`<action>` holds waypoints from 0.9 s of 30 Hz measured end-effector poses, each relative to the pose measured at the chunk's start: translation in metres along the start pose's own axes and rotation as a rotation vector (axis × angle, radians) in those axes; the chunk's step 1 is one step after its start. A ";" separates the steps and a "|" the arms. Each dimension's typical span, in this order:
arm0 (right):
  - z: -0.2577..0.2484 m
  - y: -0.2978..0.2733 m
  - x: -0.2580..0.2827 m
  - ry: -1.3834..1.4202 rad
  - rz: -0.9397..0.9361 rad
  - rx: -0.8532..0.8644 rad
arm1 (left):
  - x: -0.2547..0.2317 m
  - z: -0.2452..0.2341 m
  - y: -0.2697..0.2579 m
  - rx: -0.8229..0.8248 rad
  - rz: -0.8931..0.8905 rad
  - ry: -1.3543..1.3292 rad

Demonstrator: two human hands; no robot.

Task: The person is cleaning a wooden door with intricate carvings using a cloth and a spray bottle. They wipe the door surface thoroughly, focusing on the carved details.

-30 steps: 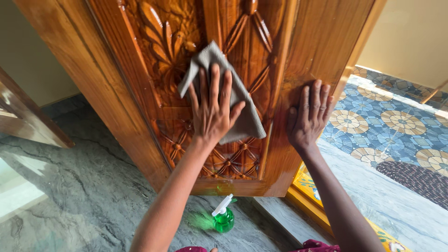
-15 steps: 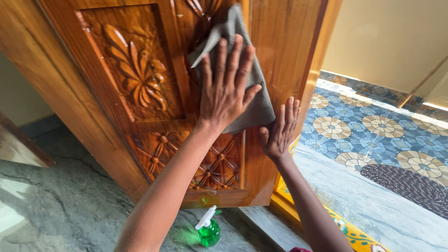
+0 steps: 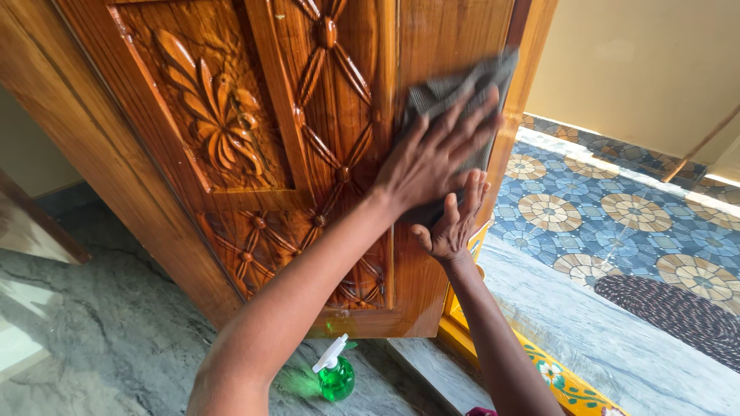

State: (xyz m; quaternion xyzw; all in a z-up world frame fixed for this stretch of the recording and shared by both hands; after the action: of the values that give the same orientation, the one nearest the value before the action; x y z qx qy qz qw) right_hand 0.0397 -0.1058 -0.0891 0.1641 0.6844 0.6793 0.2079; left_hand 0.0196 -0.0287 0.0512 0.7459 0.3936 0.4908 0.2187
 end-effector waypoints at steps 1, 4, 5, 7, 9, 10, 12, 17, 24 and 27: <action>-0.001 0.002 0.001 0.001 0.009 0.010 | 0.009 -0.009 0.010 -0.003 -0.021 -0.081; -0.002 0.012 0.005 -0.039 0.050 0.077 | 0.044 -0.030 0.035 0.429 -0.208 -0.013; -0.002 0.014 0.006 -0.081 0.072 0.132 | 0.051 -0.046 0.037 0.433 -0.237 0.001; 0.000 0.018 0.008 -0.155 0.103 0.228 | 0.065 -0.071 0.036 0.438 -0.297 0.028; 0.003 0.020 0.009 -0.220 0.123 0.313 | 0.073 -0.086 0.030 0.464 -0.325 0.052; 0.000 0.021 0.011 -0.197 0.108 0.265 | 0.078 -0.091 0.024 0.479 -0.341 0.063; -0.004 0.024 0.013 -0.151 0.078 0.170 | 0.088 -0.105 0.005 0.442 -0.368 0.120; 0.002 0.026 0.011 -0.224 0.133 0.266 | 0.132 -0.125 -0.045 0.602 -0.467 0.153; 0.000 0.029 0.013 -0.241 0.150 0.255 | 0.220 -0.158 -0.151 0.461 -0.595 0.242; 0.000 0.031 0.014 -0.283 0.141 0.252 | 0.255 -0.168 -0.193 0.357 -0.562 0.291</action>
State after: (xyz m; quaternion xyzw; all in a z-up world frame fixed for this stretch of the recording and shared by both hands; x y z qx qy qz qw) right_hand 0.0255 -0.0982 -0.0593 0.3300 0.7148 0.5714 0.2317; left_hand -0.1512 0.2807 0.1276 0.5573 0.6897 0.4363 0.1529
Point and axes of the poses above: each hand's wrist, its own y-axis towards the middle knuckle, its own z-axis out of the palm, x = y × z, the point moved 5 cm from there along y, towards the middle knuckle, and after that the axes turned 3 degrees about -y, right-handed, at the moved point
